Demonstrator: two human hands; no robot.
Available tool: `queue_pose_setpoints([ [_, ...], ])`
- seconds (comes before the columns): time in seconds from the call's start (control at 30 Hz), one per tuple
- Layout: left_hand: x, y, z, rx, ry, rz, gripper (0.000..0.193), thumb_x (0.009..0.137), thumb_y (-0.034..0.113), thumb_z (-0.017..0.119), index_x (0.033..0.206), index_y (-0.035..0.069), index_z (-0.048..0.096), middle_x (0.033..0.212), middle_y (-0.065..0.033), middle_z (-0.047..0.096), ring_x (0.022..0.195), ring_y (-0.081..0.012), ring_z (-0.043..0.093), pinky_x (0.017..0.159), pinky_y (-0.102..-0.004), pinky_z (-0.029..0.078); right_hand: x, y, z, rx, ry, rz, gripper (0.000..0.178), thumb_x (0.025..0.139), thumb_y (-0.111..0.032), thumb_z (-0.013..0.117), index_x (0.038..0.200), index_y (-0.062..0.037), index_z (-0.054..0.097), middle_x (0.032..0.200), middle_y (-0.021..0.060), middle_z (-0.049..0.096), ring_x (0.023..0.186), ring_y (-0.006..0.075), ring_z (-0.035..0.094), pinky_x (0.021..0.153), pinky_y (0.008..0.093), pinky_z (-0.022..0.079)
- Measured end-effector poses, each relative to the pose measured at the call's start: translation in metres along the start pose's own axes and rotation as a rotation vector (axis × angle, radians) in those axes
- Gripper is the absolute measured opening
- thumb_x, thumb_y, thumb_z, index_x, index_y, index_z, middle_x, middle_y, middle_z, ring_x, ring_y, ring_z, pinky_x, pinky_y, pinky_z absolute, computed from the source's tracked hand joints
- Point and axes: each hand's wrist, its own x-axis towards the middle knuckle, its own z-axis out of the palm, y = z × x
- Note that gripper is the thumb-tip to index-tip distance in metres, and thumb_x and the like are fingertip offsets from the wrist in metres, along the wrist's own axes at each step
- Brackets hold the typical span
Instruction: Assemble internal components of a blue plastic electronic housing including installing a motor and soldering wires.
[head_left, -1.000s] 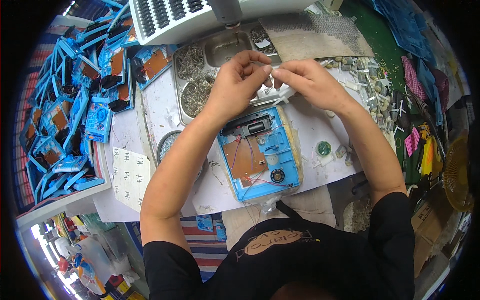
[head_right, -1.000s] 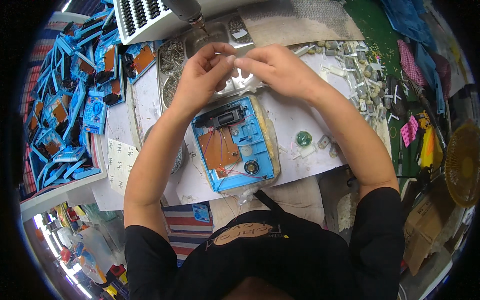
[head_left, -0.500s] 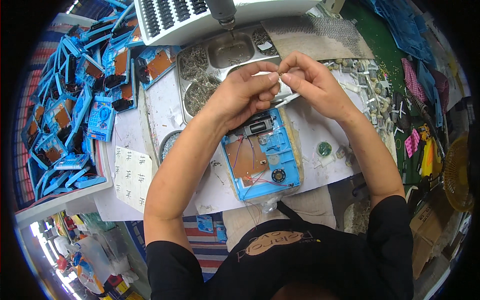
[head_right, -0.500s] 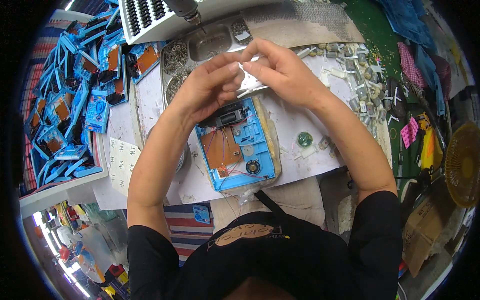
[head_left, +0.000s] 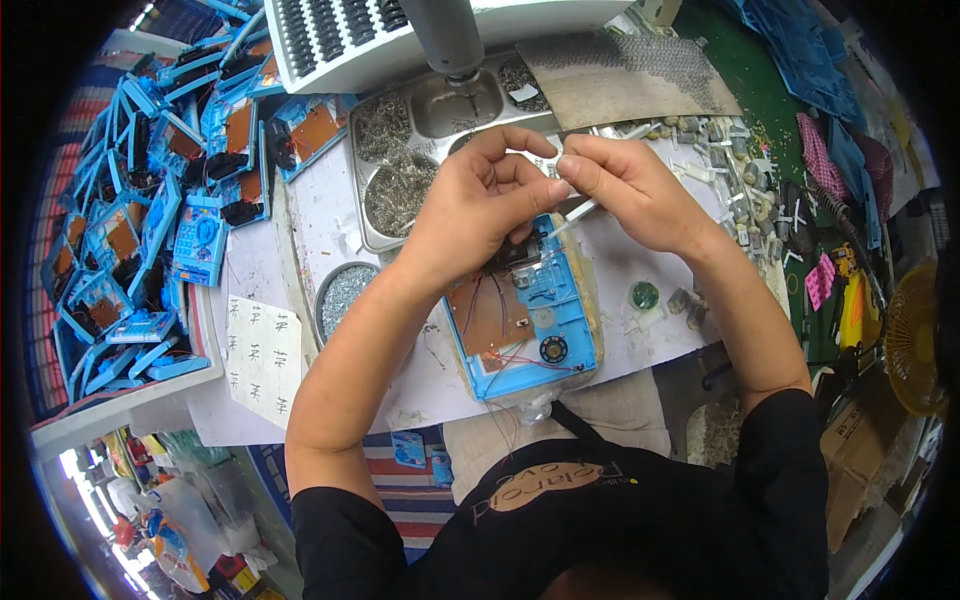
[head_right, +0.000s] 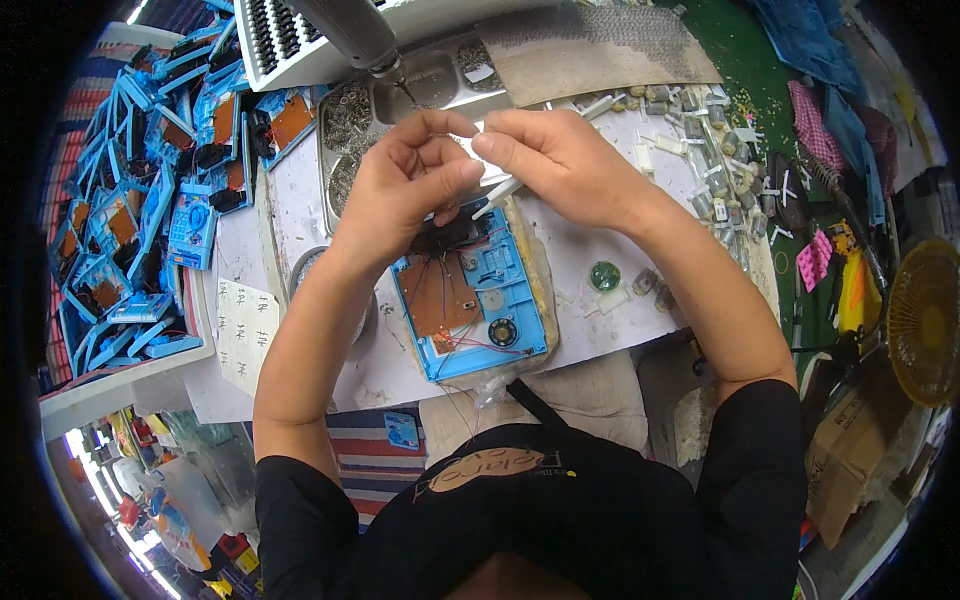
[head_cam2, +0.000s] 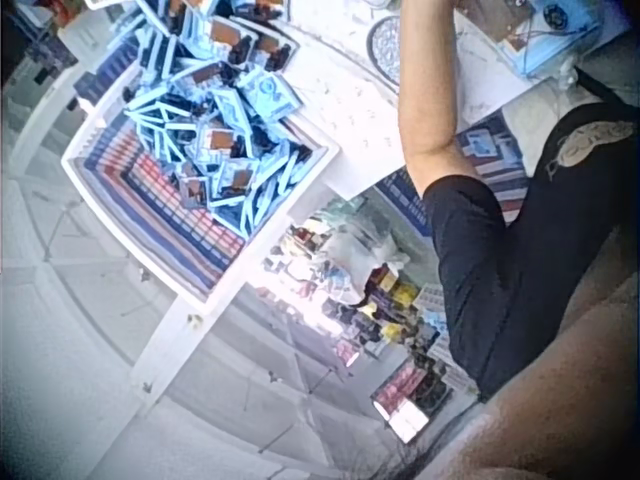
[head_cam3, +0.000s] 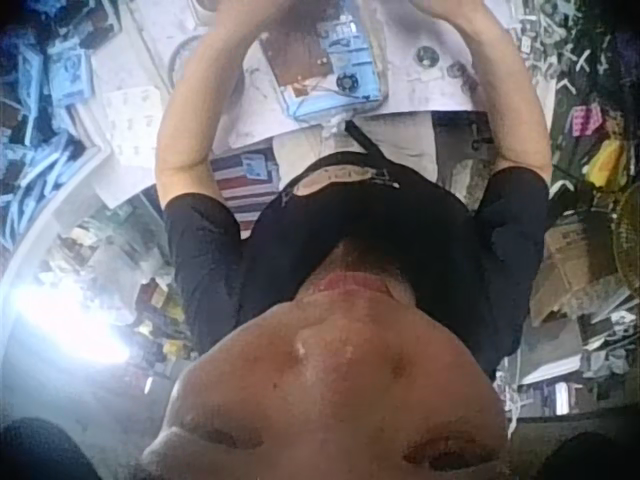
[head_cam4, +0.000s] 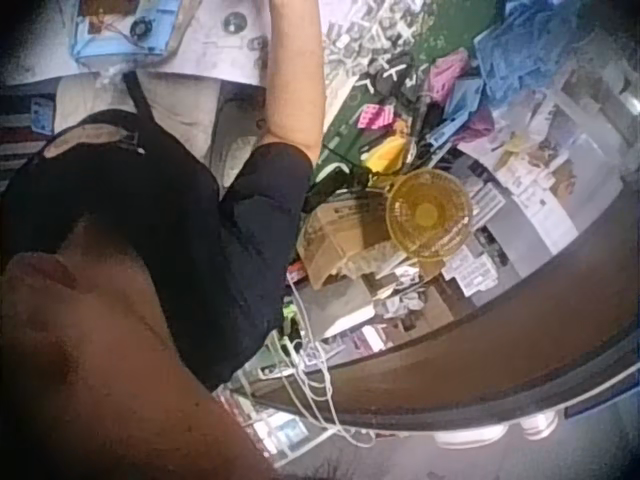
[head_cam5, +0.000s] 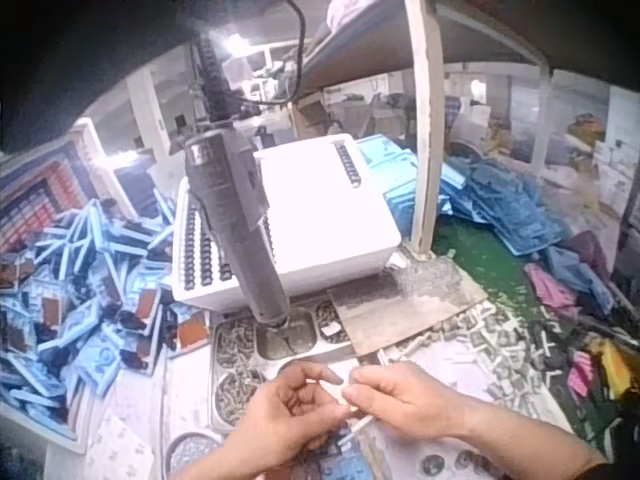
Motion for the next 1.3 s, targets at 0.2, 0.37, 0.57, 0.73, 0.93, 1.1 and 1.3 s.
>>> queue_pose_setpoints([
  [0.2,0.003,0.011,-0.007,-0.272,-0.036,-0.378,0.027,0.094,0.012,0.075,0.112,-0.004,0.064,0.083,-0.0044,0.064,0.061,-0.0061,0.051,0.052,-0.0177,0.04,-0.002,-0.007,0.0,-0.33,0.095,-0.258,0.019,0.101,-0.02,0.058,0.094,-0.0031,0.062,0.073,0.0089,0.054,0.068,0.0178,0.055,0.061,0.0338,0.043],
  [0.37,0.002,0.01,-0.013,-0.068,-0.09,-0.276,0.019,0.094,0.013,0.075,0.1,-0.004,0.068,0.08,-0.0037,0.065,0.06,-0.0064,0.051,0.051,-0.0198,0.041,-0.006,-0.009,-0.008,-0.393,0.028,-0.167,0.02,0.099,-0.023,0.062,0.099,-0.0039,0.065,0.077,0.0101,0.063,0.069,0.0239,0.061,0.062,0.0353,0.046],
  [0.57,-0.007,0.002,0.007,0.671,0.16,0.29,0.019,0.087,0.013,0.077,0.095,-0.004,0.071,0.078,-0.0112,0.072,0.067,-0.0153,0.067,0.063,-0.0303,0.053,-0.001,-0.009,-0.01,0.192,-0.123,0.233,0.037,0.104,-0.035,0.058,0.091,-0.0017,0.07,0.076,-0.0031,0.059,0.071,0.0049,0.051,0.061,0.0256,0.044],
  [0.73,-0.007,0.003,0.004,0.617,0.069,0.242,0.016,0.093,0.014,0.075,0.097,-0.001,0.07,0.074,-0.0014,0.066,0.06,-0.0052,0.056,0.053,-0.0232,0.043,0.0,-0.004,-0.002,0.221,-0.116,0.196,0.035,0.105,-0.032,0.057,0.091,-0.0019,0.067,0.073,-0.0045,0.054,0.07,0.0056,0.048,0.061,0.0274,0.042],
  [0.93,0.006,0.005,-0.023,-0.211,-0.209,-0.369,0.021,0.096,0.018,0.072,0.102,-0.003,0.068,0.08,-0.0039,0.064,0.058,-0.0047,0.049,0.051,-0.0211,0.042,-0.003,-0.008,-0.004,0.005,-0.089,0.012,0.03,0.103,-0.029,0.059,0.093,-0.0009,0.064,0.071,-0.0002,0.054,0.072,0.0087,0.051,0.063,0.0327,0.043],
  [1.1,0.005,-0.006,-0.023,-0.274,-0.233,-0.32,0.02,0.097,0.017,0.071,0.104,-0.002,0.068,0.081,-0.0037,0.064,0.06,-0.0048,0.05,0.054,-0.0207,0.043,0.0,0.001,-0.008,-0.271,-0.003,-0.189,0.031,0.103,-0.03,0.06,0.095,-0.0007,0.067,0.072,0.0015,0.056,0.07,0.0108,0.053,0.064,0.0326,0.045],
  [1.3,-0.005,0.0,-0.003,0.703,-0.006,0.239,0.015,0.096,0.013,0.07,0.104,-0.001,0.069,0.084,-0.0011,0.068,0.071,-0.006,0.059,0.064,-0.0227,0.048,0.002,-0.014,-0.009,0.211,-0.205,0.349,0.034,0.104,-0.032,0.058,0.091,-0.0022,0.068,0.072,-0.0039,0.054,0.071,0.0062,0.05,0.062,0.0287,0.043],
])
